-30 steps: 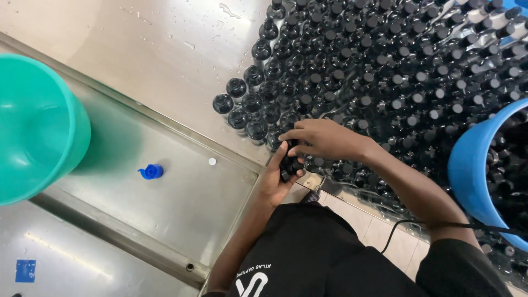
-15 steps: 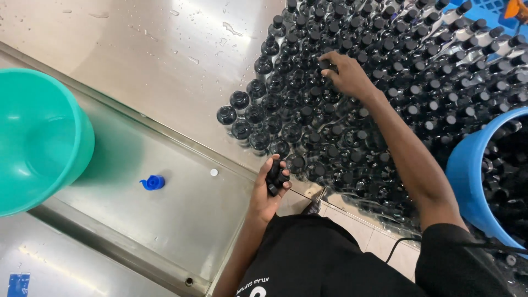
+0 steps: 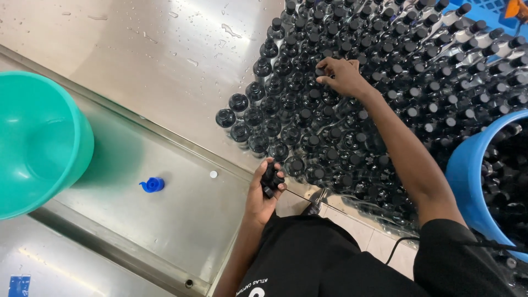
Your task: The person is manually placing and tightening caps onto a large number of small black bottles arranged on a stainless steel surface.
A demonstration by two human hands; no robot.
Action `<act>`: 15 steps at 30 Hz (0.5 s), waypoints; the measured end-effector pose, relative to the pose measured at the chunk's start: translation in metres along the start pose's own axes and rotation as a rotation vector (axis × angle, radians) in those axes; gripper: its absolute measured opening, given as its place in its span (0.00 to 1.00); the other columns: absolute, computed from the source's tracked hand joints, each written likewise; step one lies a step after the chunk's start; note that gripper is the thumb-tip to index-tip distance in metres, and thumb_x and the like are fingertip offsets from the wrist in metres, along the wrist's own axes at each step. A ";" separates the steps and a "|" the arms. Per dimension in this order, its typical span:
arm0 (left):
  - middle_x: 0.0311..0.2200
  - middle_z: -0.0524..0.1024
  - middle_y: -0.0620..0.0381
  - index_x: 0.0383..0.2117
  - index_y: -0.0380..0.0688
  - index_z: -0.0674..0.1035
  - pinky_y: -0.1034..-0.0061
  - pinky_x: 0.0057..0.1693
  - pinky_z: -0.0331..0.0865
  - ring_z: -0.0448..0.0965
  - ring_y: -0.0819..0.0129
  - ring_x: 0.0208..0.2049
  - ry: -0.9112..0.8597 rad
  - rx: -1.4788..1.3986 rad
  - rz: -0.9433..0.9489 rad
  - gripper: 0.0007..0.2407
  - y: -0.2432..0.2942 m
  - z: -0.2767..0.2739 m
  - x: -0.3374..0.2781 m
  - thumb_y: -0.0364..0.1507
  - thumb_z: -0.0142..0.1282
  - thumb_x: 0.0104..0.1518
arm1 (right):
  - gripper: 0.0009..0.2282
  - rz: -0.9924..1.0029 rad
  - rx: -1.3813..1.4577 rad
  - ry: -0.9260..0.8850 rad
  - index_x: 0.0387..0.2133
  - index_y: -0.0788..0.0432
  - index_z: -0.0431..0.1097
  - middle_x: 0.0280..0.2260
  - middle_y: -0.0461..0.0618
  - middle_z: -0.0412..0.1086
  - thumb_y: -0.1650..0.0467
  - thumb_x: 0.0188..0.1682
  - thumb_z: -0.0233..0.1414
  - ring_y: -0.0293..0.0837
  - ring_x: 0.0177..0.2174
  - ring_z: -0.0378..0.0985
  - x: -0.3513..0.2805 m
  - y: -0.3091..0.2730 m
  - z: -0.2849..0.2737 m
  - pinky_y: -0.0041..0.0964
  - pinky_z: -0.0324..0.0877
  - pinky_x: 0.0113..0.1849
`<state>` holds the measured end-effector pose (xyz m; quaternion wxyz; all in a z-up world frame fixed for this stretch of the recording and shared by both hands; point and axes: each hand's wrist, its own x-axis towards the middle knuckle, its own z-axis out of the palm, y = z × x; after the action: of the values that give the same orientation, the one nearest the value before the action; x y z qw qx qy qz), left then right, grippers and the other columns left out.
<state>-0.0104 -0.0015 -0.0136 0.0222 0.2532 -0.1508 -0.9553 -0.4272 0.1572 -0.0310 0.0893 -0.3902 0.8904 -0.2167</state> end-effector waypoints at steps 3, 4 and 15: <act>0.47 0.72 0.60 0.57 0.50 0.73 0.78 0.41 0.74 0.76 0.73 0.44 -0.013 0.028 -0.002 0.13 0.001 0.002 0.002 0.38 0.53 0.71 | 0.18 0.078 0.076 -0.038 0.57 0.52 0.73 0.39 0.54 0.80 0.54 0.65 0.55 0.58 0.47 0.79 -0.003 -0.031 -0.022 0.63 0.49 0.59; 0.47 0.72 0.60 0.57 0.50 0.73 0.78 0.41 0.74 0.76 0.73 0.44 -0.012 0.028 -0.002 0.13 0.000 0.002 0.003 0.38 0.53 0.71 | 0.18 0.079 0.078 -0.039 0.57 0.52 0.73 0.39 0.54 0.80 0.54 0.65 0.55 0.58 0.47 0.79 0.006 -0.015 -0.013 0.63 0.49 0.59; 0.46 0.71 0.60 0.57 0.53 0.73 0.79 0.40 0.75 0.76 0.71 0.43 0.078 0.003 -0.068 0.14 0.004 0.005 0.014 0.39 0.55 0.70 | 0.14 0.366 0.425 -0.382 0.53 0.46 0.81 0.34 0.55 0.82 0.58 0.58 0.61 0.54 0.47 0.79 0.050 0.012 -0.019 0.49 0.65 0.50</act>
<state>-0.0255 -0.0061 -0.0148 -0.0047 0.2951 -0.1424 -0.9448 -0.4754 0.1341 -0.0192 0.3712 -0.2302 0.8477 -0.3010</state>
